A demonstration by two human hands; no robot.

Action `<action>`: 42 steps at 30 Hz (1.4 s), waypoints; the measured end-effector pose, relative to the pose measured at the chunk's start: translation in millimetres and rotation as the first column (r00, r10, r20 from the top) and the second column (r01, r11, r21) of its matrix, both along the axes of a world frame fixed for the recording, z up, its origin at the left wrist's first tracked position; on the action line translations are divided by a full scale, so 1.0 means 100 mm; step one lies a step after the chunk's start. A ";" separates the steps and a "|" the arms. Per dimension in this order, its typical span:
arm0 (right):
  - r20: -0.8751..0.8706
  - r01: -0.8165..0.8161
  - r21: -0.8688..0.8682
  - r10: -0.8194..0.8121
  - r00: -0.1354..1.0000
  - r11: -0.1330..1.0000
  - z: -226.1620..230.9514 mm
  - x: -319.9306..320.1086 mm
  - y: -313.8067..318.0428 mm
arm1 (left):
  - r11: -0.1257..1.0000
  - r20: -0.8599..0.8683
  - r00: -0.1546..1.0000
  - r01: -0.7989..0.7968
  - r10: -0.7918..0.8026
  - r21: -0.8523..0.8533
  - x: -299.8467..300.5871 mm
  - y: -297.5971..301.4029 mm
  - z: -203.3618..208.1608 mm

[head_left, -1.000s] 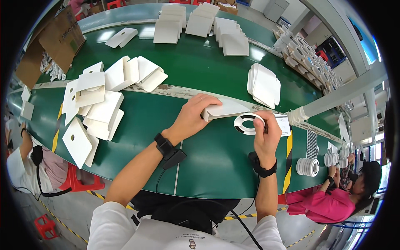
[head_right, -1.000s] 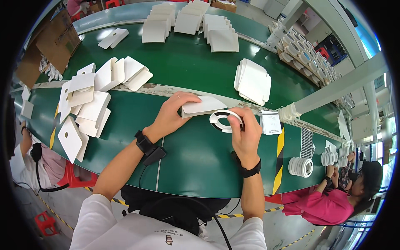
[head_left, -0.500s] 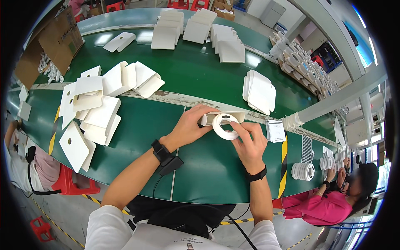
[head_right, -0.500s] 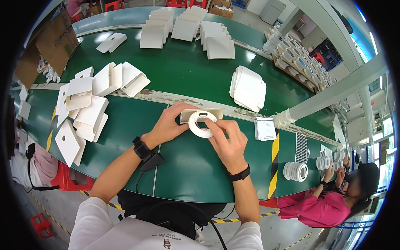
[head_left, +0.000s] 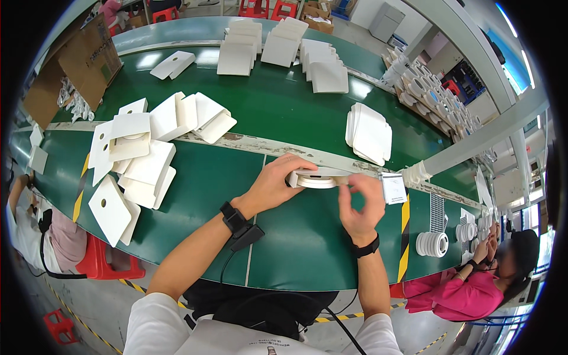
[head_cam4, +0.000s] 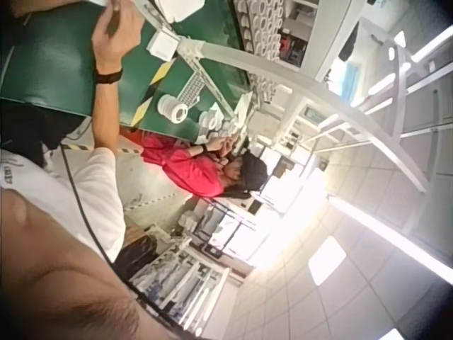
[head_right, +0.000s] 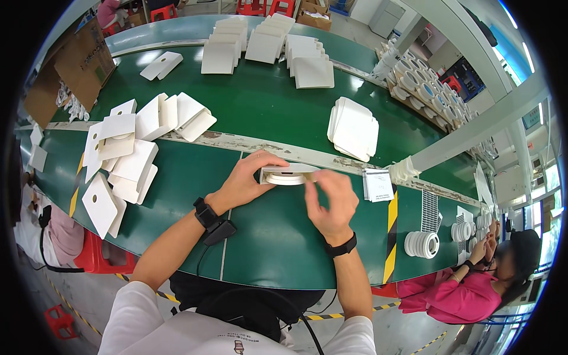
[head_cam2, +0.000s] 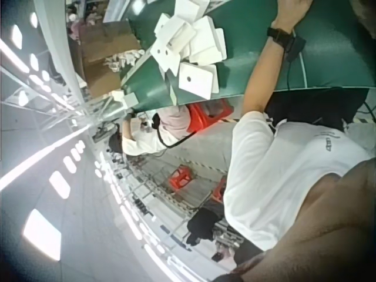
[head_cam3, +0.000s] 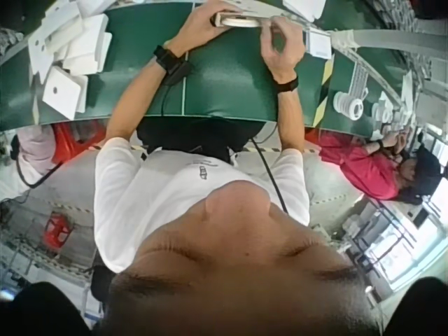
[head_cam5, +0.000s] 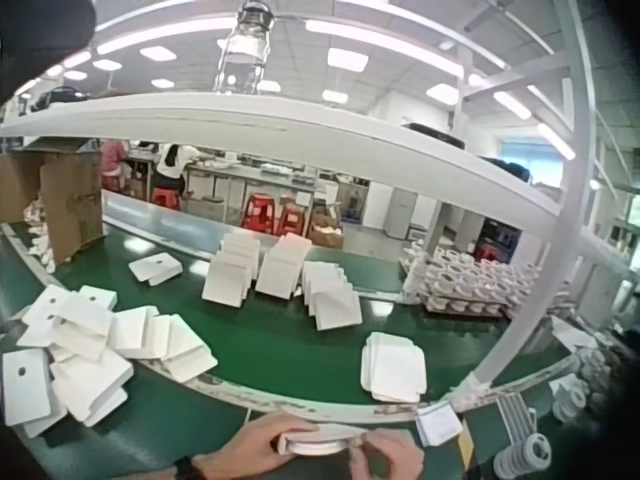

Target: Packaging white electronic components into protective wraps and stacking them on a factory assembly line.

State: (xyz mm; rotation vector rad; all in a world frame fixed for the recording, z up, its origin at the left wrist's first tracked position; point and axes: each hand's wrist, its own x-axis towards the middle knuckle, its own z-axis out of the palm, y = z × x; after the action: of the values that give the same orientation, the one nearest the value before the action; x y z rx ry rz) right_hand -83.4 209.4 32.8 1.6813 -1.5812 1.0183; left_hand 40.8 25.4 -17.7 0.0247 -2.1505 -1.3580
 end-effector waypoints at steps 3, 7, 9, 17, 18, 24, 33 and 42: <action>0.493 0.069 -0.092 -0.014 0.870 0.993 -0.06 0.01 0.01 | 0.998 0.004 1.000 0.003 -0.003 0.065 0.00 0.03 0.00; 0.571 0.019 0.026 -0.031 0.821 0.999 -0.07 0.00 0.03 | 0.891 0.079 0.996 -0.008 -0.031 0.454 -0.01 0.18 0.00; 0.572 0.013 0.057 -0.044 0.819 0.998 -0.06 0.03 0.03 | 0.906 0.071 0.997 -0.010 -0.022 0.424 0.02 0.16 -0.01; 0.607 -0.020 0.144 -0.072 0.791 0.989 -0.07 0.01 0.03 | 0.995 -0.113 0.992 -0.044 0.054 0.093 0.02 0.12 0.12; 0.597 -0.021 0.151 -0.074 0.799 0.988 -0.06 0.01 0.02 | 0.998 -0.146 0.987 -0.060 0.064 0.033 0.02 0.10 0.11; 0.558 -0.032 0.174 -0.071 0.827 0.984 -0.05 0.02 0.03 | 0.996 -0.193 0.978 -0.082 0.075 -0.027 0.02 0.11 0.10; 0.615 0.002 0.232 -0.149 0.774 0.973 -0.03 0.04 0.02 | 0.992 -0.049 0.996 -0.066 0.072 0.108 0.02 0.09 0.08; 0.431 -0.004 0.190 -0.079 0.899 0.982 -0.01 0.00 -0.03 | 0.998 -0.124 0.991 -0.050 0.047 -0.024 0.00 0.06 0.02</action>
State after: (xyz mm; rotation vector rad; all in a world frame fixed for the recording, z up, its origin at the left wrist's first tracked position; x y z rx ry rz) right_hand -83.8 206.2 31.8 1.6065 -2.0446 1.3327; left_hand 41.0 31.6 -16.1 -0.0168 -2.0519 -1.2694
